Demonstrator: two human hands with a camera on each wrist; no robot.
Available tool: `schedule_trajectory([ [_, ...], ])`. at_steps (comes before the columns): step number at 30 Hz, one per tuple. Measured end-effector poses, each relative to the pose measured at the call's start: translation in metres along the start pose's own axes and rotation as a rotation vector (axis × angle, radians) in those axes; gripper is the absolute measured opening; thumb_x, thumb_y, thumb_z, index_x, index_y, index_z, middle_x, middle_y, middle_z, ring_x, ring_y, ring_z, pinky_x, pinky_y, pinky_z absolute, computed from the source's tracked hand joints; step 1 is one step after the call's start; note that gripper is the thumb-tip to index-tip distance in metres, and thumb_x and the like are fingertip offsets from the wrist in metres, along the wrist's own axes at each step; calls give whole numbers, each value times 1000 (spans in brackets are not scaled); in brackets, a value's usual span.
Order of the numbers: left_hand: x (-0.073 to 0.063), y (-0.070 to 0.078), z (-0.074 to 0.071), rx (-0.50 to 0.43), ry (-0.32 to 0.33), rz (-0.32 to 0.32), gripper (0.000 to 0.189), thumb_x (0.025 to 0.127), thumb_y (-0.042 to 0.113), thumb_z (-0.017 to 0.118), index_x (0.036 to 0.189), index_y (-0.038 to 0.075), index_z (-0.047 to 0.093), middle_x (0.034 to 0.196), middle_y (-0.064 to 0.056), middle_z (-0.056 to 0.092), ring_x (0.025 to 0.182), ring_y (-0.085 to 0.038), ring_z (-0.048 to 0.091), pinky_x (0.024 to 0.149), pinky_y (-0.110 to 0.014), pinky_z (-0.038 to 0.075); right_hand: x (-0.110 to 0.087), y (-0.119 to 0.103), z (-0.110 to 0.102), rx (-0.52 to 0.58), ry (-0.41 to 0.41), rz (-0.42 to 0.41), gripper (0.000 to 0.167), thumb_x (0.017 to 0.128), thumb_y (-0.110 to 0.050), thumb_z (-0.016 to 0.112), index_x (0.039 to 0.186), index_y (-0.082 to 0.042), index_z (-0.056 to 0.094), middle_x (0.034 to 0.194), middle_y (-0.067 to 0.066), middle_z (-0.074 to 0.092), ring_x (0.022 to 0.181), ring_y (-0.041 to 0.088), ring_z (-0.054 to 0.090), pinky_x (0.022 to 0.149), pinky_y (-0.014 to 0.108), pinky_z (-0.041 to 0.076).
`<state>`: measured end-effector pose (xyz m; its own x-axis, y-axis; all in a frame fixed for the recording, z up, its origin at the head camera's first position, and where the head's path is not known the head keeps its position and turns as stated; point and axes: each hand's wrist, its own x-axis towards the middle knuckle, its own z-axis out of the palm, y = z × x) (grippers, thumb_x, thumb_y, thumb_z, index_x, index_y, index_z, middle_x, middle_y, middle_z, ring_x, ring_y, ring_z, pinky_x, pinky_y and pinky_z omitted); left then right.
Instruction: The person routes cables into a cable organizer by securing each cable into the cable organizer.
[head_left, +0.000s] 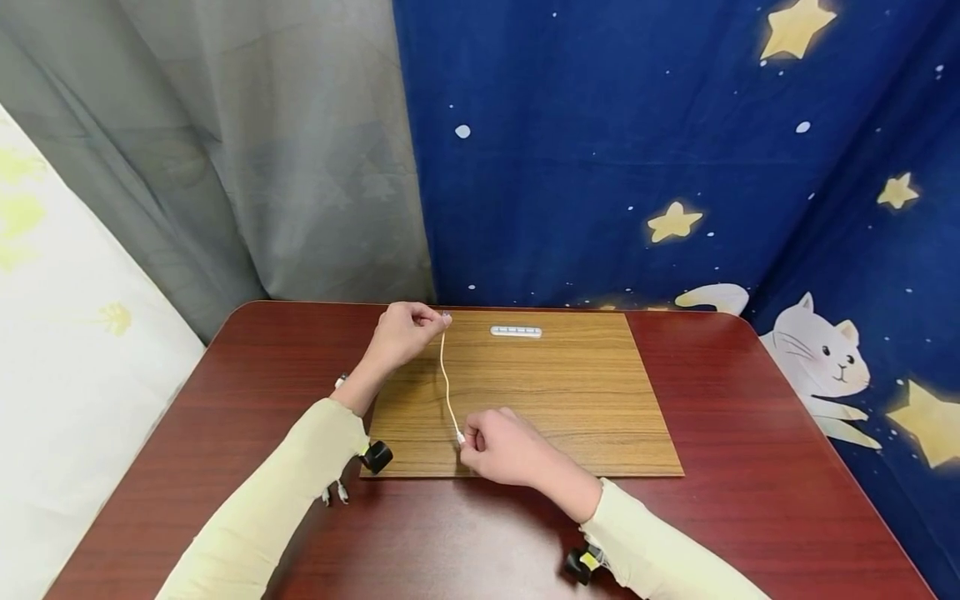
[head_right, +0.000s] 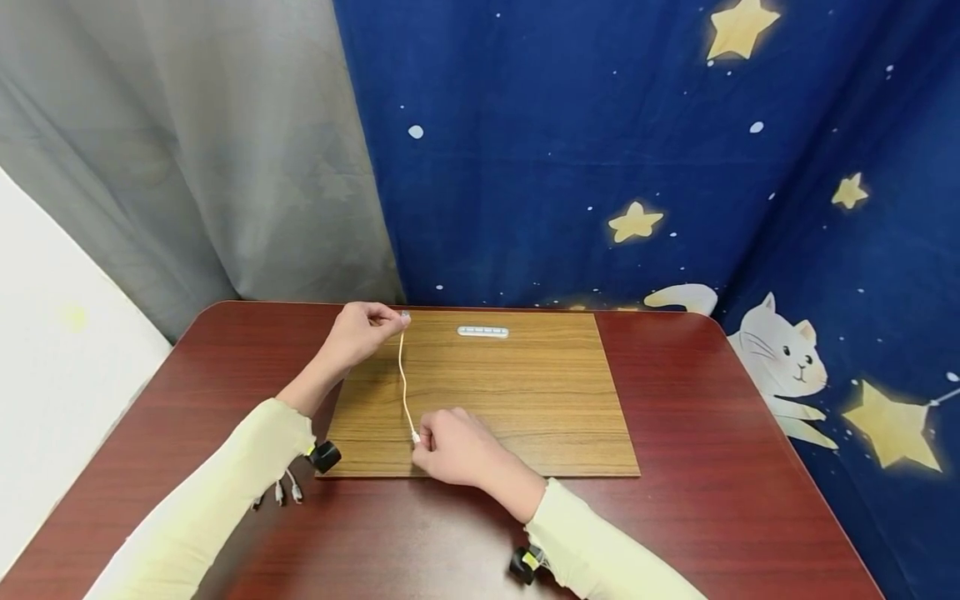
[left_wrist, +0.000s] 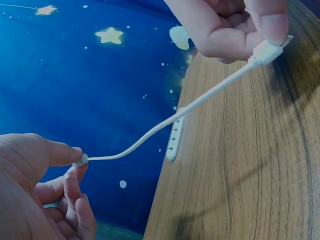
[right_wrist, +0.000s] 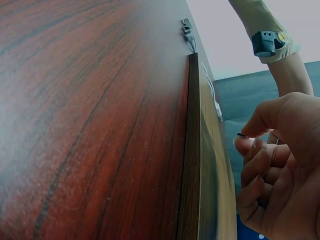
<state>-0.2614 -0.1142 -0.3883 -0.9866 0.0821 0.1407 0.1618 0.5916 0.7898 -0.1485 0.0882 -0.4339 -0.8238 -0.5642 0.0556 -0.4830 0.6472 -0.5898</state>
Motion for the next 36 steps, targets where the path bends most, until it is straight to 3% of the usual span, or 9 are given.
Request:
schedule_trajectory([
  [19,11,13,20,26,21,29,24,90,34,74,84,11,77,71,4,64,69,-16,54,62,-31,41,1,-1,-2,-9,20,78,21,78,-14,64,61,-23,55,54,-13,51,49,6,48,49,28,40],
  [36,20,17,30,10,22,-21,25,90,34,75,83,10,77,68,4,59,73,-18,53,64,-31,40,-1,-4,-8,-60,44,113,19,78,-15,65,63,-22,56,54,-11,50,51,7,48,49,29,41],
])
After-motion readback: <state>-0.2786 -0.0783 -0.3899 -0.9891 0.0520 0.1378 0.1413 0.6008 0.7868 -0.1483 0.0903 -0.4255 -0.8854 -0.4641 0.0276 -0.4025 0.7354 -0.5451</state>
